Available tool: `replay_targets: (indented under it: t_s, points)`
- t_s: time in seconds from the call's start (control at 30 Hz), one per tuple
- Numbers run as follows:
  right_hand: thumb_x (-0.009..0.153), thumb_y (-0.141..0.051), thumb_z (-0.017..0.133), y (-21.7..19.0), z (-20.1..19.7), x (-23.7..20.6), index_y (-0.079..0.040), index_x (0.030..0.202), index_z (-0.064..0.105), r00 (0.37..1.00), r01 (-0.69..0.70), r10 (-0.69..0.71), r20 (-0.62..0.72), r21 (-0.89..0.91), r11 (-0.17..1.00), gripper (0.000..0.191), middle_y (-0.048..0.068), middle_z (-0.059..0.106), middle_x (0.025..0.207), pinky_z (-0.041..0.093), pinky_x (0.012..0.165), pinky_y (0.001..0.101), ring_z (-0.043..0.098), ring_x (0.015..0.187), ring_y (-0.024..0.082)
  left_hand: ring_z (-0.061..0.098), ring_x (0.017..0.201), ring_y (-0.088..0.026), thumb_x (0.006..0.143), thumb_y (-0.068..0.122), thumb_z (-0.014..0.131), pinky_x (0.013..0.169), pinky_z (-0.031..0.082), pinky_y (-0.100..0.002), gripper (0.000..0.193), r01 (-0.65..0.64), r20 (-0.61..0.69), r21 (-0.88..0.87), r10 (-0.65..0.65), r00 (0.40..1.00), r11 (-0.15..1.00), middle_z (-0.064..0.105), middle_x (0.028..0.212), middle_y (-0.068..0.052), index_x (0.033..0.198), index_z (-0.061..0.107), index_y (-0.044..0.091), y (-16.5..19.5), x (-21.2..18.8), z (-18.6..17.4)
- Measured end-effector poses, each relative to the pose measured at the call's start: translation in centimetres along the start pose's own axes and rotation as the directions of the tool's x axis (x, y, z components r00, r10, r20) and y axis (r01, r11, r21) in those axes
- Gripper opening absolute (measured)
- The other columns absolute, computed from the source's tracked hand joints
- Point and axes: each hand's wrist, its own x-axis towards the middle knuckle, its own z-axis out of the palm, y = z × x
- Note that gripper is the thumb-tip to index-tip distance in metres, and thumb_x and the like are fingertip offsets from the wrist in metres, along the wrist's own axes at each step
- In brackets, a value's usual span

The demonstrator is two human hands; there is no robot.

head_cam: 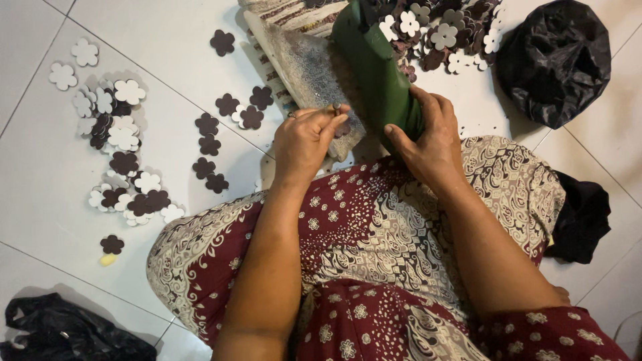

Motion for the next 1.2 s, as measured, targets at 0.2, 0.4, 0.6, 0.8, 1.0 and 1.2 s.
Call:
replay_targets:
  t_s: [0.2, 0.4, 0.6, 0.8, 1.0, 1.2]
  points:
    - [0.087, -0.025, 0.084, 0.0, 0.1, 0.2, -0.01, 0.149, 0.048, 1.0, -0.025, 0.025, 0.013, 0.006, 1.0, 0.074, 0.02, 0.047, 0.143, 0.045, 0.111, 0.0451, 0.052, 0.132, 0.037, 0.074, 0.084, -0.017, 0.094, 0.023, 0.077, 0.07, 0.059, -0.032, 0.014, -0.051, -0.028, 0.019, 0.052, 0.998, 0.999, 0.079, 0.094, -0.003, 0.107, 0.081, 0.019, -0.1, 0.0, 0.0]
    - [0.089, -0.03, 0.081, 0.4, 0.7, 0.2, -0.009, 0.153, 0.044, 1.0, 0.008, -0.008, 0.012, -0.017, 1.0, 0.077, 0.02, 0.047, 0.144, 0.045, 0.113, 0.048, 0.051, 0.132, 0.038, 0.075, 0.084, -0.016, 0.092, 0.024, 0.078, 0.07, 0.059, -0.03, 0.014, -0.091, -0.004, 0.046, 0.091, 0.996, 0.995, 0.079, 0.094, -0.001, 0.105, 0.081, 0.021, 0.0, -0.2, 0.1]
    - [0.074, -0.047, 0.092, -0.2, 2.8, 1.0, -0.003, 0.153, 0.03, 1.0, -0.003, 0.002, -0.01, -0.159, 0.987, 0.109, 0.023, 0.041, 0.147, 0.044, 0.101, 0.0525, 0.044, 0.124, 0.041, 0.077, 0.092, -0.019, 0.094, 0.023, 0.077, 0.077, 0.06, -0.032, 0.014, -0.161, -0.015, 0.053, 0.162, 0.987, 0.985, 0.079, 0.102, -0.002, 0.107, 0.079, 0.017, 0.2, -0.4, 0.2]
    - [0.074, -0.029, 0.087, -1.2, 1.8, 1.1, -0.007, 0.157, 0.034, 0.991, 0.118, -0.123, -0.051, -0.099, 0.988, 0.101, 0.02, 0.05, 0.145, 0.043, 0.113, 0.052, 0.048, 0.13, 0.042, 0.076, 0.098, -0.022, 0.095, 0.019, 0.076, 0.083, 0.06, -0.034, 0.013, -0.175, -0.053, 0.026, 0.176, 0.983, 0.984, 0.078, 0.106, -0.004, 0.107, 0.077, 0.012, 0.4, -0.7, 0.6]
    - [0.07, -0.014, 0.076, -3.2, -2.9, -3.5, -0.008, 0.16, 0.029, 0.992, 0.032, -0.058, 0.11, 0.232, 0.972, 0.102, 0.022, 0.051, 0.141, 0.056, 0.107, 0.0465, 0.059, 0.129, 0.033, 0.076, 0.091, -0.021, 0.091, 0.02, 0.078, 0.08, 0.06, -0.035, 0.012, -0.162, -0.012, 0.04, 0.163, 0.987, 0.986, 0.079, 0.102, -0.005, 0.1, 0.076, 0.011, -0.1, -0.9, 0.8]
    - [0.09, -0.026, 0.083, -2.2, -5.5, -8.2, -0.009, 0.157, 0.035, 0.866, 0.499, -0.434, -0.248, 0.456, 0.737, 0.085, 0.016, 0.054, 0.138, 0.057, 0.099, 0.0401, 0.063, 0.12, 0.028, 0.077, 0.082, -0.017, 0.097, 0.02, 0.074, 0.076, 0.064, -0.031, 0.013, -0.124, 0.002, 0.032, 0.124, 0.992, 0.992, 0.079, 0.101, -0.003, 0.108, 0.078, 0.014, -1.4, -1.1, 2.2]
